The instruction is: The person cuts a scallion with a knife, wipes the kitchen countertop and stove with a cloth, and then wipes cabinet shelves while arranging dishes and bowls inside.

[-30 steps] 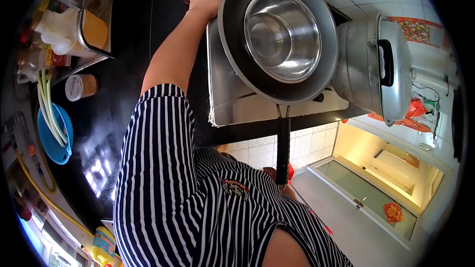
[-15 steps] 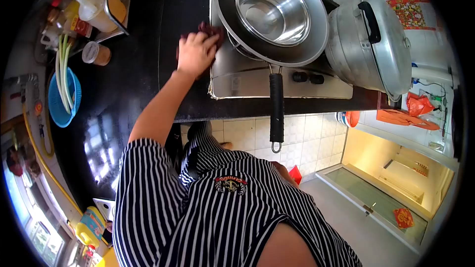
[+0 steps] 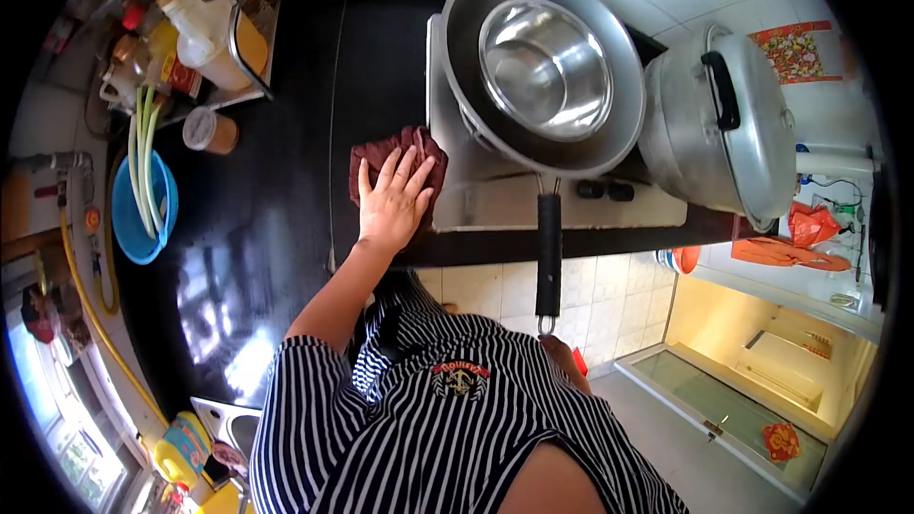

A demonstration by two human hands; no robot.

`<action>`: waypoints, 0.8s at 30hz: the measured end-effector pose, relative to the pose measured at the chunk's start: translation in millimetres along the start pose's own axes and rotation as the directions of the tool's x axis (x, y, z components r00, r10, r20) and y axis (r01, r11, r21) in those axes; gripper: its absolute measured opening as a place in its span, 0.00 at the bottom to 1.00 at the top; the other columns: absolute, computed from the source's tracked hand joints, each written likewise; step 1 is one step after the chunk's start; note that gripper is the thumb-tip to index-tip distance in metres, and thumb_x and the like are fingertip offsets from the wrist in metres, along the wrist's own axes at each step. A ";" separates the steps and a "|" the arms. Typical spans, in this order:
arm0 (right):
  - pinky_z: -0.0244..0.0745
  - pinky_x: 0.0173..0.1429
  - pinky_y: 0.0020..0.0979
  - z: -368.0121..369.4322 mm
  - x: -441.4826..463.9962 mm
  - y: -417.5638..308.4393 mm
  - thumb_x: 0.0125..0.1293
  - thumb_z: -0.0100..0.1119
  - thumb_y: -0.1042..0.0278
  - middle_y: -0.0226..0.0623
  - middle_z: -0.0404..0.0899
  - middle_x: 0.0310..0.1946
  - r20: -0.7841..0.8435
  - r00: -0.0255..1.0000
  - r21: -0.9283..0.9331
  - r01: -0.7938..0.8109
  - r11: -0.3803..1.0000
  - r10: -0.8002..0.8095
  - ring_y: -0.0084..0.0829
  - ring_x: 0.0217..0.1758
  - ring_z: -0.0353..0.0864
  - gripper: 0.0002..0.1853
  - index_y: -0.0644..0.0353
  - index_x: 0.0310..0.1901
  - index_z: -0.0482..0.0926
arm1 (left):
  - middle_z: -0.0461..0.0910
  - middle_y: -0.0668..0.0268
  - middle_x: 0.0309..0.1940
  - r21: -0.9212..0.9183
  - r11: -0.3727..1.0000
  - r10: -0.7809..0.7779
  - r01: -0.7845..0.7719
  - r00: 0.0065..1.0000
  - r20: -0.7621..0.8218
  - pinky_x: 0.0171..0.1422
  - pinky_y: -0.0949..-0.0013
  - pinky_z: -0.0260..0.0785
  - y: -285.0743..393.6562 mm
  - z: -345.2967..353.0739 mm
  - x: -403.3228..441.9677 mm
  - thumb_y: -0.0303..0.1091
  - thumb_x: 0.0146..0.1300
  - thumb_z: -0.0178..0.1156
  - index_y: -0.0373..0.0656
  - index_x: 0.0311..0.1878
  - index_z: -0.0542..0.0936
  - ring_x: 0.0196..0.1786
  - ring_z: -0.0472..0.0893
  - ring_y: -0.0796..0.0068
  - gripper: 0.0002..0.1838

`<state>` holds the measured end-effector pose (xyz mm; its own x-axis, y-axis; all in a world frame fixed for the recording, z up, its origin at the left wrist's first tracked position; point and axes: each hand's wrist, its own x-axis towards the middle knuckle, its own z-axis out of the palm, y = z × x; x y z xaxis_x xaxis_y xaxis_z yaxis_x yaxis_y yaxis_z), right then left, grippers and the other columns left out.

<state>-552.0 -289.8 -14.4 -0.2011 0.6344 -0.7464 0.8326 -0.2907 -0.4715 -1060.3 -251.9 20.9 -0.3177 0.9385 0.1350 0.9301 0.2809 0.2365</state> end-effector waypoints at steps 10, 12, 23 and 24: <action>0.76 0.56 0.43 45.5 17.7 -13.5 0.72 0.51 0.59 0.55 0.82 0.48 -0.069 0.994 0.021 0.083 0.996 -0.082 0.51 0.54 0.82 0.18 0.60 0.57 0.76 | 0.66 0.70 0.72 0.206 0.979 0.037 -0.012 0.992 -0.118 0.75 0.36 0.47 -68.6 32.7 205.7 0.53 0.75 0.43 0.72 0.71 0.67 0.75 0.60 0.67 0.23; 0.76 0.55 0.43 57.6 17.0 10.1 0.72 0.51 0.59 0.56 0.82 0.47 -0.092 0.994 0.038 0.067 0.997 -0.063 0.52 0.54 0.82 0.18 0.59 0.56 0.77 | 0.64 0.70 0.73 0.228 0.974 0.011 0.016 0.993 -0.120 0.74 0.34 0.48 -79.0 38.8 238.5 0.54 0.75 0.42 0.76 0.71 0.66 0.75 0.60 0.67 0.23; 0.79 0.50 0.42 57.8 -1.1 79.7 0.70 0.53 0.61 0.52 0.84 0.42 -0.059 0.995 0.025 0.082 0.996 -0.081 0.49 0.47 0.85 0.15 0.55 0.53 0.81 | 0.59 0.70 0.76 0.186 0.982 0.043 -0.020 0.992 -0.120 0.75 0.33 0.45 -57.0 47.7 177.5 0.53 0.74 0.39 0.66 0.68 0.71 0.78 0.56 0.65 0.23; 0.79 0.51 0.42 49.8 -5.5 64.6 0.70 0.53 0.60 0.52 0.84 0.43 0.003 0.996 -0.014 0.092 0.996 -0.092 0.49 0.47 0.85 0.16 0.55 0.54 0.81 | 0.57 0.71 0.76 0.142 0.988 0.085 -0.061 0.981 -0.176 0.75 0.33 0.46 -50.4 45.4 156.4 0.51 0.73 0.42 0.60 0.65 0.76 0.78 0.56 0.65 0.23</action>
<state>-522.8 -347.8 -64.1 -0.2788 0.6560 -0.7014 0.8179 -0.2206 -0.5314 -1148.4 -110.1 -13.6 -0.2645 0.9091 0.3217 0.9644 0.2491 0.0890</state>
